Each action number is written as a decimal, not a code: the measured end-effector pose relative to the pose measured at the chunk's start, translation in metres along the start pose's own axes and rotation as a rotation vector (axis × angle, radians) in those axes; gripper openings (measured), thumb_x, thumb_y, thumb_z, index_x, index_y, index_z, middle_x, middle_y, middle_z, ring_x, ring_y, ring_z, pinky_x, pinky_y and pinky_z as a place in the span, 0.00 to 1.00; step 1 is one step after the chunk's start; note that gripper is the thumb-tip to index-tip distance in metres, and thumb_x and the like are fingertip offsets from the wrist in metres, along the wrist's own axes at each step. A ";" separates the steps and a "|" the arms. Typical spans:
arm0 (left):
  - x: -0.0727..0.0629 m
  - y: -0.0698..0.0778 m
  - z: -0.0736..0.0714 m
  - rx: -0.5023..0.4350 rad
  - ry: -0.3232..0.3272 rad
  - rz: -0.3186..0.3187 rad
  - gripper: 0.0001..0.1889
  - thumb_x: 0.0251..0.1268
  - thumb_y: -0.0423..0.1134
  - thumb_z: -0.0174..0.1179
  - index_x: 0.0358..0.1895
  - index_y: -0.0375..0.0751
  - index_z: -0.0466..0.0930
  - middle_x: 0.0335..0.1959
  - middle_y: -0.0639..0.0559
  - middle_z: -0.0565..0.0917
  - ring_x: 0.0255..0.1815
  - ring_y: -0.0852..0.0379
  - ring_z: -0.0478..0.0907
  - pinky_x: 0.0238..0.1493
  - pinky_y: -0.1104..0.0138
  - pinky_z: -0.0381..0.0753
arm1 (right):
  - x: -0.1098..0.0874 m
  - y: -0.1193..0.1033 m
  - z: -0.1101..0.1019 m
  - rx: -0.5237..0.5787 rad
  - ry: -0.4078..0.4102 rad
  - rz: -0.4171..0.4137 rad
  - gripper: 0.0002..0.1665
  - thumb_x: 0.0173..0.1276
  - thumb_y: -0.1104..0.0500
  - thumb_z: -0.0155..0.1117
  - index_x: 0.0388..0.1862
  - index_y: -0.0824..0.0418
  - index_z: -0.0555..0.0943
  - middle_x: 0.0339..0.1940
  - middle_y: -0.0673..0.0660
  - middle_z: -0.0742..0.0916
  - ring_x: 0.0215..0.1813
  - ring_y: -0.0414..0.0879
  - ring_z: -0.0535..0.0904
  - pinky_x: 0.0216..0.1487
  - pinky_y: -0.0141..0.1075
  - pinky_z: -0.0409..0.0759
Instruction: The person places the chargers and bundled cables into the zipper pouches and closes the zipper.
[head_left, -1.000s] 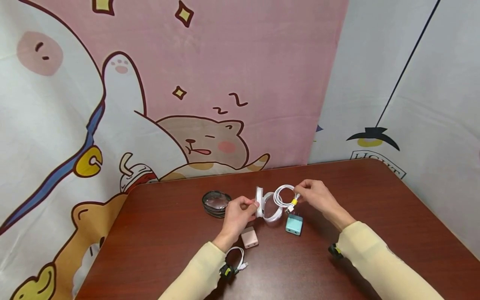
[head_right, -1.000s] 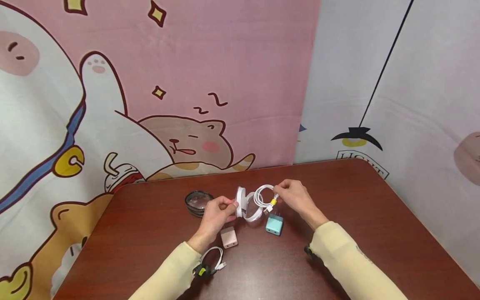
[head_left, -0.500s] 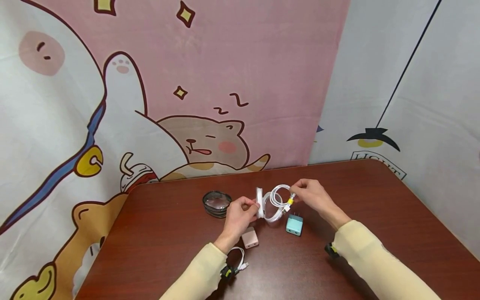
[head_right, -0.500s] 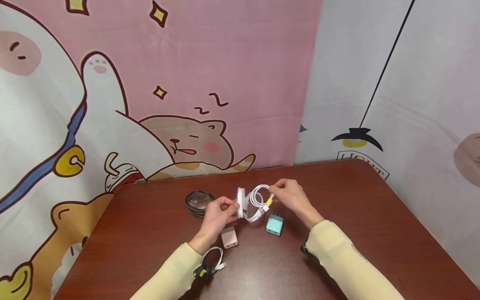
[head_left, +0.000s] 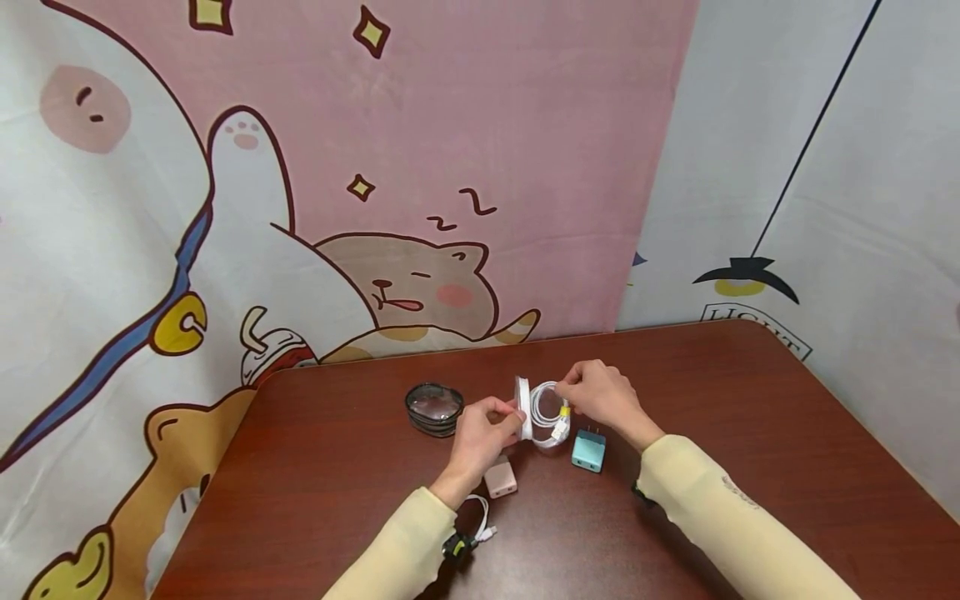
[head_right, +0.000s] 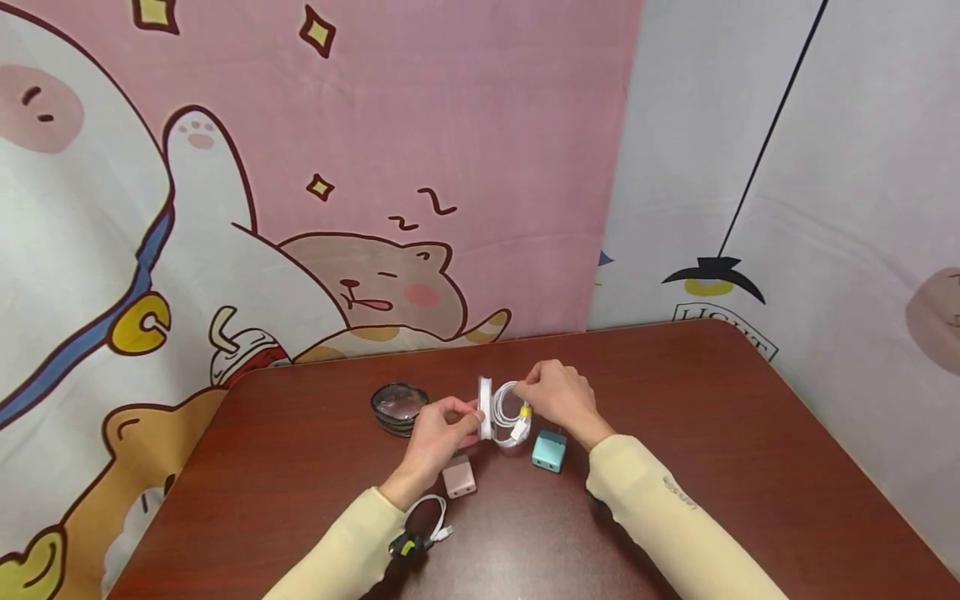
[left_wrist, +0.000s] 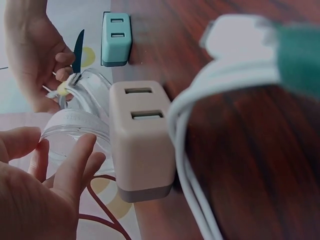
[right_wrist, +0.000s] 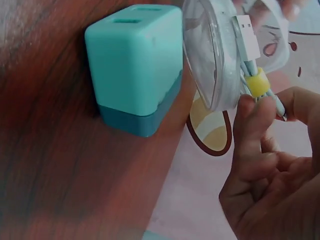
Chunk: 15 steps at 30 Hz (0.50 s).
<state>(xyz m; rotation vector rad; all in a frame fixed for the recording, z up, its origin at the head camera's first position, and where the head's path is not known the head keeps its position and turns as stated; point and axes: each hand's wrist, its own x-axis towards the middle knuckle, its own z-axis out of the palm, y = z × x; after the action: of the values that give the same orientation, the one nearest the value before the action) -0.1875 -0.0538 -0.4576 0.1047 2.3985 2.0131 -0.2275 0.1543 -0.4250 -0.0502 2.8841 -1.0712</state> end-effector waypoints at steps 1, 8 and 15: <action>0.000 0.001 0.000 0.001 -0.003 -0.004 0.06 0.64 0.31 0.70 0.35 0.30 0.84 0.50 0.38 0.89 0.38 0.49 0.89 0.35 0.63 0.88 | 0.000 -0.001 0.002 -0.013 0.000 -0.014 0.11 0.67 0.52 0.66 0.35 0.59 0.86 0.22 0.50 0.85 0.25 0.43 0.81 0.27 0.38 0.73; 0.000 0.001 0.002 -0.004 -0.009 -0.015 0.06 0.65 0.32 0.69 0.36 0.30 0.84 0.51 0.39 0.88 0.36 0.49 0.90 0.34 0.63 0.88 | 0.004 -0.004 0.010 -0.032 -0.032 -0.052 0.15 0.69 0.50 0.69 0.32 0.61 0.88 0.17 0.54 0.84 0.20 0.44 0.79 0.23 0.34 0.70; -0.002 0.002 0.001 -0.050 -0.004 -0.038 0.07 0.64 0.32 0.70 0.36 0.29 0.83 0.49 0.37 0.88 0.38 0.48 0.89 0.36 0.61 0.89 | 0.007 0.002 0.005 0.068 -0.154 -0.013 0.17 0.70 0.51 0.71 0.42 0.65 0.88 0.22 0.57 0.85 0.23 0.44 0.79 0.24 0.34 0.77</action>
<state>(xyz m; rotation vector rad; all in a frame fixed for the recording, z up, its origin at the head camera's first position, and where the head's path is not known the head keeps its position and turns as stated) -0.1857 -0.0531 -0.4562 0.0622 2.3278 2.0520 -0.2342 0.1527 -0.4304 -0.1419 2.7125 -1.1145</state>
